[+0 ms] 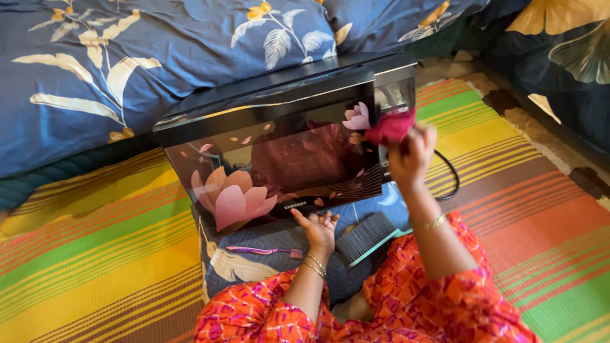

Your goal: The person sits on the floor and cleans a microwave. They use a brush to dust the exterior and interior, then wipe the interior walls, door, and exterior with a cloth. The turntable remains inside the microwave throughout the clip.

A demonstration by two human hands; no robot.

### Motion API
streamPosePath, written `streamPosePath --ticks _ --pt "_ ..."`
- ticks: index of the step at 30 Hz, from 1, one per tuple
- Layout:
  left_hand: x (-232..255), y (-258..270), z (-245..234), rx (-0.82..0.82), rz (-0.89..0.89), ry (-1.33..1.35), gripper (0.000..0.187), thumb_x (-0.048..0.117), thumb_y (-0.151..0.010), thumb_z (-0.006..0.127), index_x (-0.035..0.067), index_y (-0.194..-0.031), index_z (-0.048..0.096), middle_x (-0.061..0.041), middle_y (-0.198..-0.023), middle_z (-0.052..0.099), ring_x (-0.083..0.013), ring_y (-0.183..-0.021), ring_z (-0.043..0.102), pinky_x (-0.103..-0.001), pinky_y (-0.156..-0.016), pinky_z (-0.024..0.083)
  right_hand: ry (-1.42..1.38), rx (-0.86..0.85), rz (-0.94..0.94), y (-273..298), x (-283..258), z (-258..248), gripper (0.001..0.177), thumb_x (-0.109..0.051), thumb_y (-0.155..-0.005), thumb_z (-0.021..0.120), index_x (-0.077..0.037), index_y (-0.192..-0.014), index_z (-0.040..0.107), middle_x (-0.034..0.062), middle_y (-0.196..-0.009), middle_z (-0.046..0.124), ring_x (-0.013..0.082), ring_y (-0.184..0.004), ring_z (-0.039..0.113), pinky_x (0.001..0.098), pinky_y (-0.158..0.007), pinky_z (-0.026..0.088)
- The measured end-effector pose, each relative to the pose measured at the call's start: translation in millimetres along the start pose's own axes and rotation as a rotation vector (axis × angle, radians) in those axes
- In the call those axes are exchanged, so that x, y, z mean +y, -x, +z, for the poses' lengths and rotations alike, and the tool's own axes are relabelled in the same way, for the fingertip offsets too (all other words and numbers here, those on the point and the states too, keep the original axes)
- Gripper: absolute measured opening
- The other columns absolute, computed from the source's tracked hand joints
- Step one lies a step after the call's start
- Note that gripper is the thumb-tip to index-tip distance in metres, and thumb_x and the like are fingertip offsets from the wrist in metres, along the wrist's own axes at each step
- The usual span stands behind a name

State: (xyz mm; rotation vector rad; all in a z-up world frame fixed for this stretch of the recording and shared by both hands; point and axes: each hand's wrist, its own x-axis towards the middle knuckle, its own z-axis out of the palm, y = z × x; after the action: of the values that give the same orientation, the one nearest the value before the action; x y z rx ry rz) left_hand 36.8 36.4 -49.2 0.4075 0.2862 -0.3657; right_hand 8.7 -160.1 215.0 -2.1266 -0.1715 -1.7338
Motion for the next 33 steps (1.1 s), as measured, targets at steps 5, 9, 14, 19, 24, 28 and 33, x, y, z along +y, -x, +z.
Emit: streamPosePath --ticks 5,9,14,19,24,28,33 --pt "-13 -10 -9 0.131 -0.005 0.007 0.099 0.094 -0.083 0.031 0.003 -0.119 0.046 -0.004 -0.092 0.053 -0.0198 -0.073 0.052 -0.044 -0.080 0.050 0.117 -0.133 -0.082 -98 -7 59 0.011 -0.010 -0.096 0.075 -0.004 -0.103 0.070 0.0162 -0.112 0.065 0.0372 -0.108 0.059 0.0483 -0.093 0.048" --pt "-17 -12 -2 0.069 0.015 0.023 0.115 0.097 -0.073 0.028 0.007 -0.143 0.045 -0.011 -0.122 0.058 -0.0309 -0.104 0.068 -0.040 -0.081 0.047 0.370 -0.259 -0.050 -127 -42 98 0.022 -0.023 -0.100 0.067 -0.008 -0.084 0.070 0.0118 -0.090 0.072 0.0341 -0.090 0.066 0.0471 -0.083 0.051" --pt "-27 -19 -3 0.119 0.065 0.087 0.115 0.097 -0.067 0.030 0.013 -0.145 0.039 -0.012 -0.125 0.056 -0.0355 -0.112 0.060 -0.047 -0.097 0.052 0.484 -0.443 -0.047 -124 -100 147 0.028 -0.029 -0.096 0.063 -0.017 -0.073 0.072 0.0093 -0.068 0.069 0.0294 -0.063 0.067 0.0451 -0.059 0.050" --pt "-34 -36 -19 0.135 0.136 0.079 0.111 0.098 -0.069 0.032 0.016 -0.143 0.045 -0.004 -0.121 0.059 -0.0206 -0.106 0.059 -0.039 -0.091 0.050 0.200 -0.455 -0.135 -95 -181 203 0.017 -0.028 -0.090 0.064 -0.016 -0.083 0.073 0.0057 -0.087 0.073 0.0266 -0.085 0.069 0.0451 -0.078 0.051" --pt "-37 -46 -30 0.095 0.258 0.073 0.101 0.097 -0.077 0.039 0.017 -0.137 0.052 0.003 -0.115 0.062 -0.0126 -0.098 0.057 -0.029 -0.078 0.040 0.142 -0.467 -0.238 -81 -191 210 0.033 -0.034 -0.098 0.060 -0.008 -0.116 0.069 0.0070 -0.115 0.070 0.0255 -0.106 0.064 0.0423 -0.096 0.046" --pt "-28 -38 -25 -0.021 0.048 0.180 0.104 0.098 -0.079 0.034 0.008 -0.131 0.041 -0.006 -0.112 0.057 -0.0230 -0.101 0.058 -0.038 -0.093 0.050 0.155 -0.444 -0.296 -84 -170 191 0.038 -0.036 -0.099 0.059 -0.009 -0.125 0.066 0.0071 -0.125 0.068 0.0250 -0.116 0.062 0.0418 -0.100 0.044" --pt "-13 -28 -17 0.014 0.039 0.012 0.121 0.101 -0.068 0.032 0.011 -0.148 0.040 -0.008 -0.128 0.054 -0.0297 -0.109 0.055 -0.043 -0.090 0.047 0.186 -0.438 -0.292 -90 -134 147 0.042 -0.038 -0.099 0.062 -0.011 -0.131 0.064 0.0057 -0.130 0.067 0.0245 -0.120 0.060 0.0416 -0.104 0.042"
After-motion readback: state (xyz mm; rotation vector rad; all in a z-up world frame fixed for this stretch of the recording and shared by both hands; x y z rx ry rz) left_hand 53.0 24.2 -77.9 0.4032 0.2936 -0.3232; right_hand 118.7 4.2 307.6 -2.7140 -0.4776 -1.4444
